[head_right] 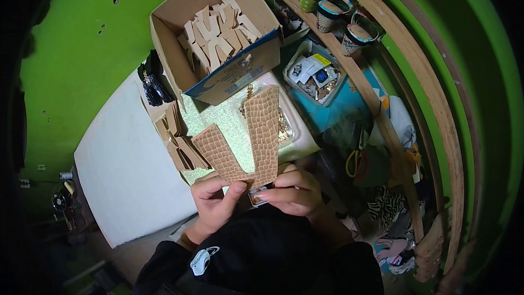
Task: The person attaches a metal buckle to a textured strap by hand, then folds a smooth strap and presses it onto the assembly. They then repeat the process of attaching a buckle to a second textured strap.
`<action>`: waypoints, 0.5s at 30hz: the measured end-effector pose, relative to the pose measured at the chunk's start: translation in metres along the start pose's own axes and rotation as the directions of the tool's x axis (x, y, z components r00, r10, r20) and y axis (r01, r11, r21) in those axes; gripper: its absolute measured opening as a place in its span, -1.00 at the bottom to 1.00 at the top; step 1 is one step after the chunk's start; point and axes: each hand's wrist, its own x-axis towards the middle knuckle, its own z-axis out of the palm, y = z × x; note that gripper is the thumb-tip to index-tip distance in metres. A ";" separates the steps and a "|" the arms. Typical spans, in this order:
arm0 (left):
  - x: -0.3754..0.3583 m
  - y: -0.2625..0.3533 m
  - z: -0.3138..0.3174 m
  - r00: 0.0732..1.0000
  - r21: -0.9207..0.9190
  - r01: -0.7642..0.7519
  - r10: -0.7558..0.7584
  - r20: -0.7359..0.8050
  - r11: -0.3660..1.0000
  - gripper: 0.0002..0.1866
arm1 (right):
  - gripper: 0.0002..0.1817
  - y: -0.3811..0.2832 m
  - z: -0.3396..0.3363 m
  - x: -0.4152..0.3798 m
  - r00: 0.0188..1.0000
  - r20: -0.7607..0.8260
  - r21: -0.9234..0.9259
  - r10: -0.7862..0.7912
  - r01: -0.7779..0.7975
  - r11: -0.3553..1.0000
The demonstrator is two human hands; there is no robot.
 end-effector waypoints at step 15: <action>-0.006 -0.005 0.004 0.993 0.059 -0.084 0.088 -0.077 0.995 -0.90 | -0.72 -0.003 -0.003 0.000 1.000 -0.005 -0.024 0.022 -0.022 0.999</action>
